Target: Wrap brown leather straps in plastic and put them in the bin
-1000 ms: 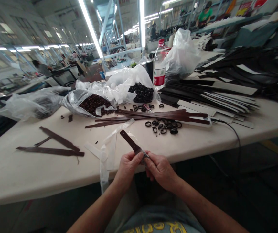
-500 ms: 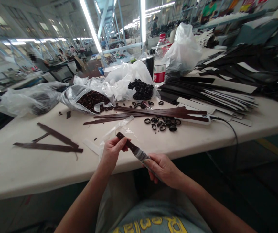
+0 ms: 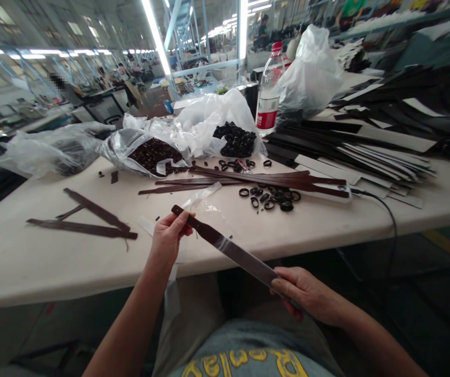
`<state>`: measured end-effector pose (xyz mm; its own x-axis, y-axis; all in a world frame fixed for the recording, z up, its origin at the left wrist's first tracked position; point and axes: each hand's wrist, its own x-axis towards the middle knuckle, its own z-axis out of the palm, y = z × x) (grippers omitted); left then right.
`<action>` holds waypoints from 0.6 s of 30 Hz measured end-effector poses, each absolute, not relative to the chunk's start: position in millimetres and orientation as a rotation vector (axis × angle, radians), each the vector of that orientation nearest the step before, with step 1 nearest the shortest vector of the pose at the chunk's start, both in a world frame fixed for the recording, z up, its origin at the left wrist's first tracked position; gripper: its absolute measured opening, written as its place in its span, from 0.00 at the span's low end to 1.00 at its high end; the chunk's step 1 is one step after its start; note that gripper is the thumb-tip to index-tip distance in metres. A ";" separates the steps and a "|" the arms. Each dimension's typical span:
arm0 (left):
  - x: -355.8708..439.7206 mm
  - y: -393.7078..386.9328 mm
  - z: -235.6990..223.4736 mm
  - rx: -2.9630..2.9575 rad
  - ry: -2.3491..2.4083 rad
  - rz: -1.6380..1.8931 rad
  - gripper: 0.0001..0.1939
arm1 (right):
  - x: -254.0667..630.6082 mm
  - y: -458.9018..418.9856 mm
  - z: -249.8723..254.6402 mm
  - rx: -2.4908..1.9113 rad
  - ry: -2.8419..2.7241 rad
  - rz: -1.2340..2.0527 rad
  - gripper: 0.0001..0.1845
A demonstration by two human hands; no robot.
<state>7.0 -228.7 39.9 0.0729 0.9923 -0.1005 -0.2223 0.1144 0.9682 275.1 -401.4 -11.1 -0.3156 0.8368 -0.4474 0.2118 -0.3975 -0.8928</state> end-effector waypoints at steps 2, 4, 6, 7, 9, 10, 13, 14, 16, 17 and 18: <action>7.0 -232.3 38.7 0.980 1.048 1.174 0.16 | 280.4 -402.0 -12.3 -1.441 -1.393 1.780 0.23; 9.8 -237.2 37.6 0.971 1.040 1.152 0.16 | 280.2 -397.1 -5.3 -1.414 -1.470 1.749 0.21; 15.5 -243.5 36.8 0.979 1.020 1.104 0.16 | 272.9 -386.4 8.1 -1.394 -1.557 1.645 0.19; 19.1 -247.1 36.3 0.990 1.007 1.073 0.16 | 266.8 -379.3 15.6 -1.376 -1.596 1.580 0.18; 26.3 -254.2 35.5 1.014 0.983 1.017 0.15 | 251.6 -363.6 28.4 -1.302 -1.616 1.501 0.17; 29.2 -257.2 35.1 1.024 0.977 0.993 0.15 | 243.5 -356.1 32.7 -1.253 -1.592 1.496 0.17; 32.0 -261.1 34.6 1.034 0.973 0.976 0.14 | 223.7 -339.7 34.9 -1.151 -1.506 1.529 0.17; 30.8 -260.7 34.6 1.029 0.980 0.991 0.15 | 219.7 -337.3 32.8 -1.148 -1.488 1.546 0.18; 25.9 -258.2 34.4 1.013 0.999 1.037 0.15 | 216.3 -336.6 26.9 -1.174 -1.464 1.588 0.18; 22.9 -256.7 34.0 1.005 1.010 1.054 0.15 | 216.6 -337.9 24.0 -1.189 -1.455 1.606 0.18; 19.8 -255.3 33.1 1.002 1.017 1.059 0.15 | 217.9 -339.8 21.6 -1.197 -1.446 1.627 0.17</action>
<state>19.8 -255.3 33.1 0.1779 0.9718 -0.1549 -0.1943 0.1890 0.9626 217.9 -339.8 21.6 -0.3759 0.9026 -0.2095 0.1022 -0.1843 -0.9775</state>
